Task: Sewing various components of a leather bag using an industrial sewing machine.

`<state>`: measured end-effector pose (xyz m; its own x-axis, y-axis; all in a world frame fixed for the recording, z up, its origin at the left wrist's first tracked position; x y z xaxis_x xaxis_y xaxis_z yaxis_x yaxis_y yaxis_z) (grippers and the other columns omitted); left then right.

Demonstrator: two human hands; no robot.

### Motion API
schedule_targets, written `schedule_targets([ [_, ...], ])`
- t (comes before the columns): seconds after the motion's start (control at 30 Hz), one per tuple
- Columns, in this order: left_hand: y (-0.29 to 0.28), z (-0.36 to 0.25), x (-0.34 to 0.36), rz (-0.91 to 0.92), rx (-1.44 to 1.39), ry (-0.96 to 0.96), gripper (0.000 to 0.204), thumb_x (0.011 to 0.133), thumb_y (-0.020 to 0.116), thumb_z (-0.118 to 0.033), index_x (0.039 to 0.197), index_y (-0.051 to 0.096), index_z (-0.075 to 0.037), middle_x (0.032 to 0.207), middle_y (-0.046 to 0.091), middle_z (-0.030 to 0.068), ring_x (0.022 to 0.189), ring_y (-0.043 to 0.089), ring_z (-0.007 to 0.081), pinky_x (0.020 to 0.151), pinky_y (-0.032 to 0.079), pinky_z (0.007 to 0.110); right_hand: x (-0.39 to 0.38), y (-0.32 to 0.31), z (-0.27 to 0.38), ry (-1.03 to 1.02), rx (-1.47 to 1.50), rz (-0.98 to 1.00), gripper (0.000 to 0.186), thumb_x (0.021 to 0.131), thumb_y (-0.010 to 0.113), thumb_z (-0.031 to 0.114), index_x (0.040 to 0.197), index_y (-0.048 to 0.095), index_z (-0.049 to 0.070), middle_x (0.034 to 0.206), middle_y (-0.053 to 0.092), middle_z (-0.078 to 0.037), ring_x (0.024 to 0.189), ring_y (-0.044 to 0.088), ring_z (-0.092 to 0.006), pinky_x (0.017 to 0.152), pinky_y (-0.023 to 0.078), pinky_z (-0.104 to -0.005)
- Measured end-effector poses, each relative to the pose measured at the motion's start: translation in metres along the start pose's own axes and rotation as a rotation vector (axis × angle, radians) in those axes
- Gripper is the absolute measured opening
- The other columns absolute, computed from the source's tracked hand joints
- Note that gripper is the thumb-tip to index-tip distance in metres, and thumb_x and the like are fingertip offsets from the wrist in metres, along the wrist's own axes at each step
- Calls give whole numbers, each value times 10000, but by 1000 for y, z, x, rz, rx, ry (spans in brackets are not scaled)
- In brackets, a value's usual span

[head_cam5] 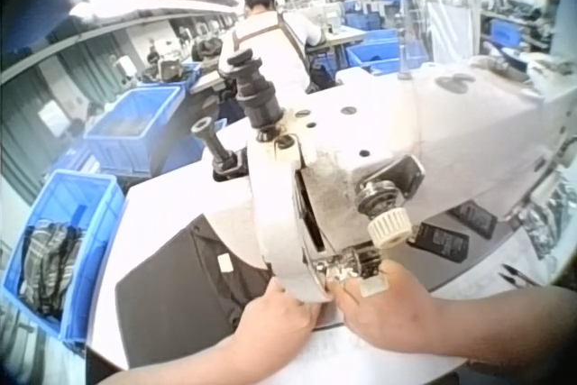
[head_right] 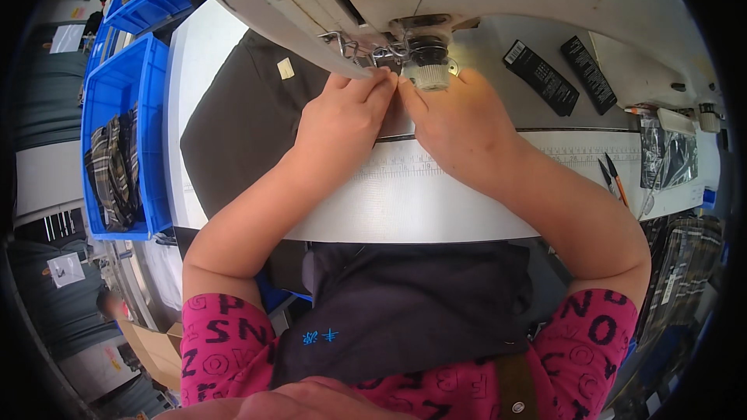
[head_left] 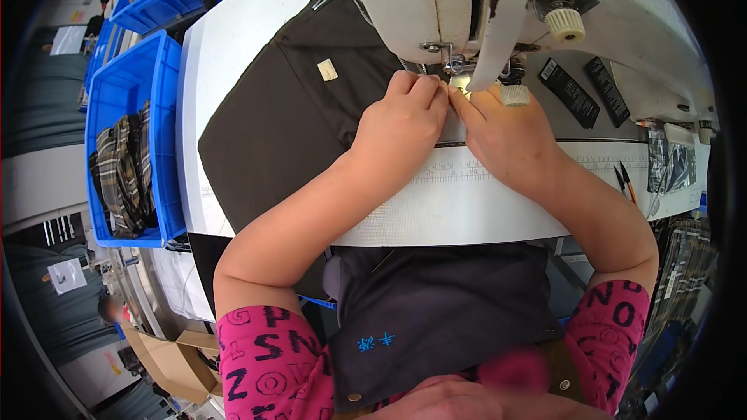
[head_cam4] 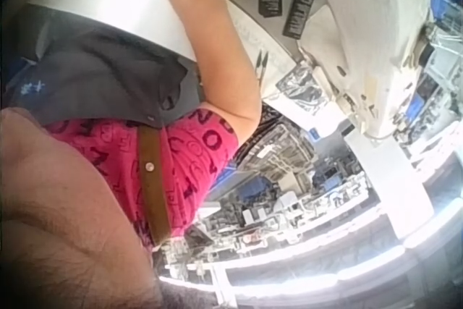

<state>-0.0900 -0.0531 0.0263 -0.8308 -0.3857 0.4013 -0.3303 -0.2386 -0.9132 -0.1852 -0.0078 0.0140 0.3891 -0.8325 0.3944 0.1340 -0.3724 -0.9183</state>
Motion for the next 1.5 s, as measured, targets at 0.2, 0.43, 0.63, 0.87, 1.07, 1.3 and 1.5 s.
schedule_targets([
  [0.2,10,-13,4,43,144,-10,316,742,700,-87,1038,715,20,990,622,76,968,596,211,572,564,228,1,2,1,-20,-57,20,507,750,705,125,1236,700,-21,761,618,-14,695,576,-186,685,410,-337],
  [0.43,14,-17,7,52,193,-51,323,762,695,-104,1048,716,44,1058,659,112,972,607,230,581,580,234,0,9,2,-86,-123,149,477,760,698,117,1219,716,-9,785,637,-10,729,606,-183,706,429,-334],
  [0.63,-6,27,8,128,-465,-238,287,880,606,-85,1127,724,1,1219,707,125,1131,642,323,888,593,417,-2,-2,-6,8,-14,19,497,783,708,122,1267,720,12,811,659,5,776,626,-181,734,451,-338],
  [0.87,-1,31,1,115,-485,-218,362,887,641,75,1185,738,-105,1254,695,82,1193,625,335,980,532,420,-2,-2,-9,33,46,9,408,800,741,119,1202,736,48,814,664,-4,799,634,-200,741,457,-357],
  [1.07,-1,35,7,161,-422,-135,256,875,738,-20,1111,729,-118,1216,690,44,1077,663,334,901,552,412,-3,4,-11,32,76,53,473,781,741,94,1252,723,61,871,653,-23,673,580,-228,713,459,-368],
  [1.3,2,44,-1,139,-499,44,320,787,690,77,1050,594,-80,1156,745,51,1037,687,329,893,538,430,-4,2,-13,49,164,67,311,806,738,132,1112,698,92,847,639,-22,763,613,-225,759,463,-370],
  [1.5,17,63,-10,224,-684,-196,222,904,599,83,1080,628,-48,1101,760,108,1047,692,336,908,533,401,-3,2,-2,-30,192,86,421,821,737,164,1235,726,87,861,618,-4,816,623,-211,777,469,-375],
])
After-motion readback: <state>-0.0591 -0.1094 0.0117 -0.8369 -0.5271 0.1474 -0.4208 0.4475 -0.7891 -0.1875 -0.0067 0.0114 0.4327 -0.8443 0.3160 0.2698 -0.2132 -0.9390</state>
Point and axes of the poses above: each hand's wrist, its own x-axis towards the middle knuckle, its own y-axis out of the palm, z = x × y, the point moved 8 cm from there along x, towards the middle knuckle
